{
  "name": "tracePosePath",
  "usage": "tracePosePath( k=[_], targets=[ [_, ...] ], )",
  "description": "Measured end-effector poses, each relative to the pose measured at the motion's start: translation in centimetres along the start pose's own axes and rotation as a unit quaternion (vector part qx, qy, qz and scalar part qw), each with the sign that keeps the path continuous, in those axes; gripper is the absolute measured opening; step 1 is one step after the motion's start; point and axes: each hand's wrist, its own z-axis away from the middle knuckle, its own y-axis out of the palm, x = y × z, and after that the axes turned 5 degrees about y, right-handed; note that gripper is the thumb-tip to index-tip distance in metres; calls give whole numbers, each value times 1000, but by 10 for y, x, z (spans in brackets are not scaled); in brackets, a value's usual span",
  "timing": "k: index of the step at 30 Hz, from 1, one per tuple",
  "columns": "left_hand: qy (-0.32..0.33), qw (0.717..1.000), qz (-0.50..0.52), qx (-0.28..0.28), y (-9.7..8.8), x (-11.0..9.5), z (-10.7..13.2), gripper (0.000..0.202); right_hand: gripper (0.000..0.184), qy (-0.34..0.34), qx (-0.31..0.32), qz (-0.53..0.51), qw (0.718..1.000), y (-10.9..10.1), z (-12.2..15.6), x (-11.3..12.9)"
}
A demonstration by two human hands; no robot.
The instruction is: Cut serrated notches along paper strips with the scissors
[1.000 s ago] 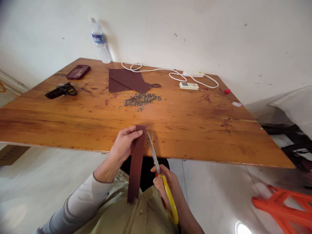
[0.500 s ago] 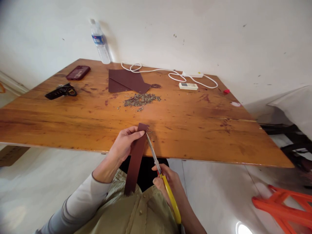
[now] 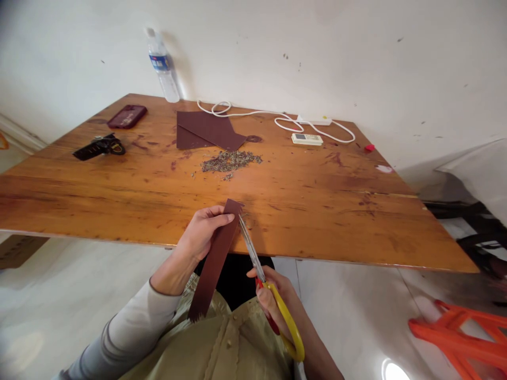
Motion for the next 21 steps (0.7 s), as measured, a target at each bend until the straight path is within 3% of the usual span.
tracePosePath(
  k=[10, 21],
  targets=[
    [2, 1000, 8, 3, 1, -1, 2, 19, 48, 2, 24, -38, 999, -3, -7, -8],
    [4, 1000, 8, 5, 0, 0, 1, 17, 47, 6, 26, 1, 1000, -7, -11, -8]
  ],
)
